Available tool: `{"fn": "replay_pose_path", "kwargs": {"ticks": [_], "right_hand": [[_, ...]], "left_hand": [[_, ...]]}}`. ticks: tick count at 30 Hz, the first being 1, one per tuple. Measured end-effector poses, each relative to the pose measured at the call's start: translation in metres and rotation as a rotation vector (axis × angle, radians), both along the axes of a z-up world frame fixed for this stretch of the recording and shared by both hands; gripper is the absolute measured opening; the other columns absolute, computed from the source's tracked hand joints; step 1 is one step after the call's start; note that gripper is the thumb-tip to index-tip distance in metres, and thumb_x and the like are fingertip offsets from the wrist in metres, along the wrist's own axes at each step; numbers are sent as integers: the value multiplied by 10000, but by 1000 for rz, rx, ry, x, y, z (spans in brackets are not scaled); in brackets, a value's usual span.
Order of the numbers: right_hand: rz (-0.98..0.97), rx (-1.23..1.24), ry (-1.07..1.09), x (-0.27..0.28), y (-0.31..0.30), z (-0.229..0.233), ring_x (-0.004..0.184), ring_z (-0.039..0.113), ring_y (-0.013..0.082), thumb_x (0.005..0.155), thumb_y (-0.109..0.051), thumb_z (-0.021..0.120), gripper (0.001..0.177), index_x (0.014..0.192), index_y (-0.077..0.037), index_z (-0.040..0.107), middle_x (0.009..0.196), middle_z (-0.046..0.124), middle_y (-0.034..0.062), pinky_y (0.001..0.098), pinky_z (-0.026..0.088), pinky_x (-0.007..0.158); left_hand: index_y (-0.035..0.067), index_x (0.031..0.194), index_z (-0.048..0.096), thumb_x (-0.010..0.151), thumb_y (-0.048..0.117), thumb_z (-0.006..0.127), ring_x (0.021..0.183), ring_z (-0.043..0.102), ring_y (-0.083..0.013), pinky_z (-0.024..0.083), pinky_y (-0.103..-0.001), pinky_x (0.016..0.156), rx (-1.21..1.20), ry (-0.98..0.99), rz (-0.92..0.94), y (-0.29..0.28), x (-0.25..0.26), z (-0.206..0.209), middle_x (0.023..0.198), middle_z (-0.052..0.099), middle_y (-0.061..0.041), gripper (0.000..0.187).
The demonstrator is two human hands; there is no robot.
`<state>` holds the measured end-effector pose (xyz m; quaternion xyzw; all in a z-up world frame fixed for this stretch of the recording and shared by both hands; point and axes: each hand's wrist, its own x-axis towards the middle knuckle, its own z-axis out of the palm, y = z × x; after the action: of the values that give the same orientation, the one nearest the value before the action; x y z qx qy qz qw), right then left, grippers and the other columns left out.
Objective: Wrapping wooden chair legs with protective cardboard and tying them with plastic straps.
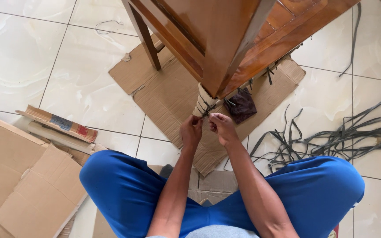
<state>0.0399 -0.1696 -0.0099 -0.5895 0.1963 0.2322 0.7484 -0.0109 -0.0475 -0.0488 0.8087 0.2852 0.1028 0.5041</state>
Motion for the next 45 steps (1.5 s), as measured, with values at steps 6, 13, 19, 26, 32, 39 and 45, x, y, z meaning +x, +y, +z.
{"fn": "replay_pose_path", "kwargs": {"ticks": [6, 13, 19, 26, 32, 39, 45], "right_hand": [[-2, 38, 13, 1, -1, 5, 622, 592, 67, 897, -166, 771, 97, 864, -119, 692, 740, 647, 29, 175, 543, 596], [-4, 38, -48, 5, 1, -10, 607, 596, 81, 908, -158, 783, 104, 861, -100, 711, 737, 658, 61, 211, 553, 592], [-12, 43, -85, -1, -2, 13, 648, 635, 83, 936, -177, 768, 104, 896, -90, 727, 772, 694, 67, 223, 582, 644], [-94, 257, -11, 1, -23, 33, 752, 723, 159, 1020, -379, 674, 319, 1064, -74, 759, 902, 761, 99, 281, 602, 721], [-228, 331, -6, 2, -52, 20, 753, 735, 126, 1020, -437, 654, 379, 1114, -83, 749, 937, 781, 63, 256, 601, 708], [-298, 159, 61, -16, -95, -24, 705, 730, 98, 1048, -372, 607, 311, 1132, -107, 745, 914, 780, 30, 220, 603, 636], [-231, -144, 102, -51, -124, -105, 687, 713, 119, 1006, -271, 652, 198, 1088, -117, 748, 891, 778, 49, 226, 567, 576]], "left_hand": [[236, 970, 761, 853, 278, 749, 963, 741, -315, 541, -474, 820, -8, 126, 22, -2, 5, -9, 883, 775, -51, 125], [208, 986, 744, 898, 254, 715, 939, 748, -351, 537, -505, 793, 13, 99, -1, -5, 5, -9, 862, 778, -63, 103], [181, 990, 715, 933, 213, 714, 919, 754, -337, 543, -484, 780, -18, -38, -37, -7, -2, -5, 872, 777, -78, 65], [185, 1045, 738, 923, 353, 720, 956, 747, -359, 561, -498, 838, -39, 104, -121, -7, -5, -25, 921, 780, -104, 208], [181, 1055, 751, 911, 295, 715, 977, 755, -357, 587, -466, 864, 26, 216, -263, -22, -12, -57, 952, 786, -116, 187], [273, 1052, 780, 884, 340, 739, 1001, 753, -264, 601, -409, 869, 42, 351, -430, -46, -14, -98, 961, 792, -20, 186], [334, 1081, 783, 889, 387, 711, 1069, 738, -286, 582, -440, 915, 44, 455, -546, -79, -10, -84, 1020, 796, -27, 212]]}}
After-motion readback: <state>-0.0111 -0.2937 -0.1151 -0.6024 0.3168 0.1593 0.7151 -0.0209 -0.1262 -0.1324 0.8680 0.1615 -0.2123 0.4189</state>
